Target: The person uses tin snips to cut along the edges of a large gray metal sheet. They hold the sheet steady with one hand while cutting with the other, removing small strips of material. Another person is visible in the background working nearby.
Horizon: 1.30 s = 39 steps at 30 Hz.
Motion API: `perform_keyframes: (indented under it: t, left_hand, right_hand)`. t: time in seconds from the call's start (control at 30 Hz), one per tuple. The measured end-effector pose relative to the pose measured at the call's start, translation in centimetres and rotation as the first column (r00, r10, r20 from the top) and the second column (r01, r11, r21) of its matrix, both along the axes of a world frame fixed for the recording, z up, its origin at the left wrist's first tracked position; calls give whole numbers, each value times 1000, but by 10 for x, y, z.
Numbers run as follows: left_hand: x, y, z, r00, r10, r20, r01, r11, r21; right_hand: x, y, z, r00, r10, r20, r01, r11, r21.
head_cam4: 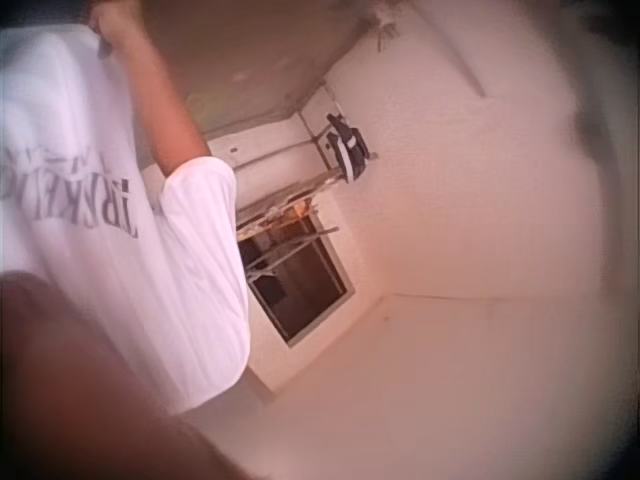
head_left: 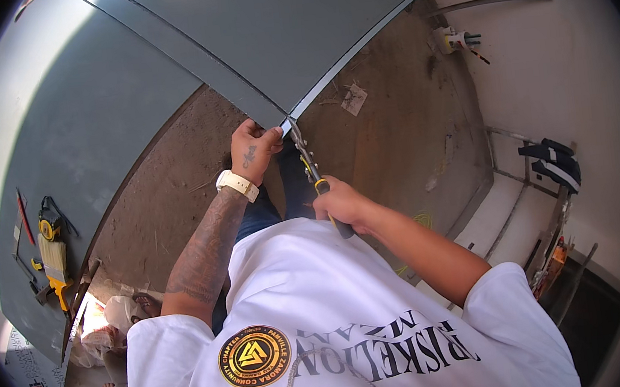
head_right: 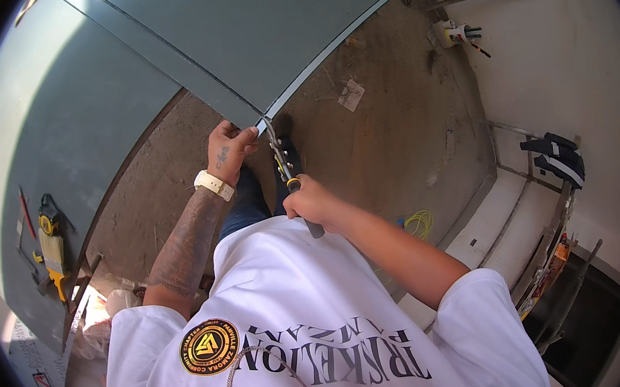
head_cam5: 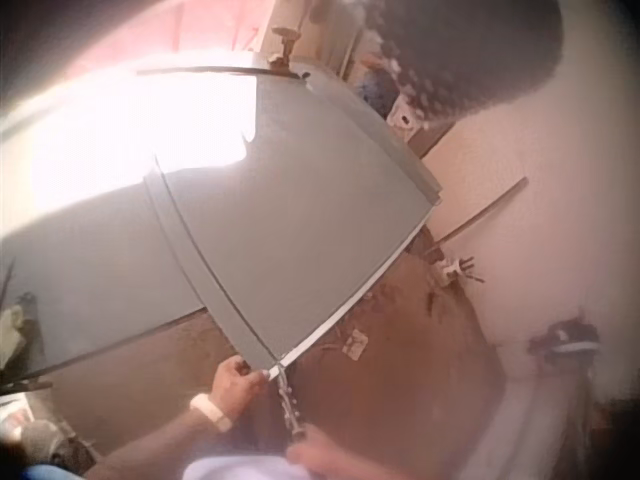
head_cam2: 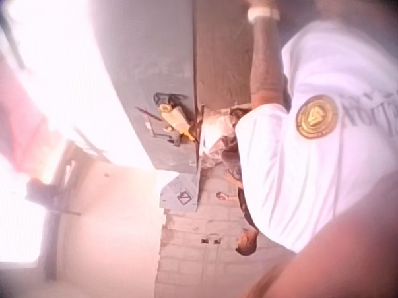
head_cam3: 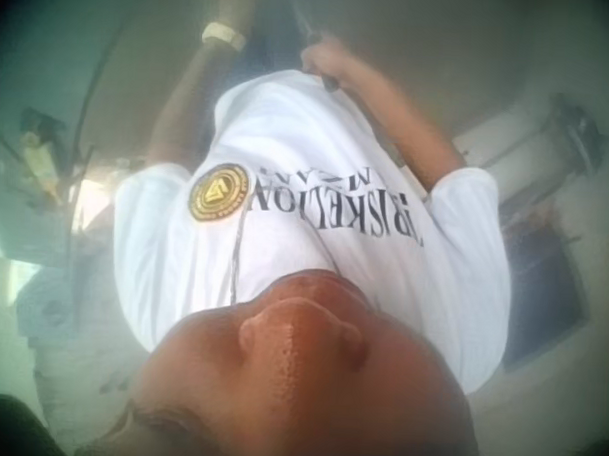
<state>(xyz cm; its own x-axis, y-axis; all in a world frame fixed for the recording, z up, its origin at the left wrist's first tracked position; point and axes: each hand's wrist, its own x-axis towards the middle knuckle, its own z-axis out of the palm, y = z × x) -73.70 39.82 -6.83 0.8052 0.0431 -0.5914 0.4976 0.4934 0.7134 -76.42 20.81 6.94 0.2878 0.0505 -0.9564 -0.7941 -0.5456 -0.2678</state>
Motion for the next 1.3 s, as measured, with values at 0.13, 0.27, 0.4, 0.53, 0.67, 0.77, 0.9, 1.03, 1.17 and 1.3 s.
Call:
perform_keyframes:
  t: [0.13, 0.27, 0.4, 0.53, 0.67, 0.77, 0.9, 1.03, 1.17, 1.3]
  left_hand:
    - [-4, -3, -8, 1000, 21, 19, -20, 1000, -19]
    - [-5, -2, -5, 1000, 7, 20, -6, 1000, -19]
    - [-6, -2, -4, 1000, 2, 17, -1, 999, -36]
    - [-27, 1, -1, 988, -129, -83, 121, 987, -103]
    - [-88, 0, 30, 937, -330, -118, 259, 878, -402]
    - [-107, 0, 62, 878, -478, -31, 410, 782, -469]
    - [-106, 4, 80, 838, -546, 1, 493, 756, -430]
    - [-105, 8, 81, 820, -572, 34, 536, 746, -396]
    - [-108, 5, 85, 821, -570, 31, 532, 743, -406]
    - [-110, 2, 85, 824, -565, 46, 528, 736, -424]
  right_hand:
    - [0, -3, -13, 1000, 5, -2, -5, 1000, -19]
    - [2, -1, -11, 1000, 5, 12, -5, 1000, -29]
    - [3, 4, -2, 998, -61, -10, 61, 998, 33]
    - [-2, 10, -2, 990, -141, -17, 142, 989, 41]
    - [-3, 23, 8, 981, -193, 14, 192, 979, 67]
    - [-13, 16, -14, 977, -211, 2, 210, 973, 96]
    - [-10, 21, -7, 969, -244, -39, 247, 964, 98]
    - [-8, 23, -1, 967, -250, -51, 254, 960, 118]
    - [-9, 22, -3, 962, -267, -58, 272, 955, 116]
    - [-8, 26, 11, 959, -281, -32, 283, 953, 107]
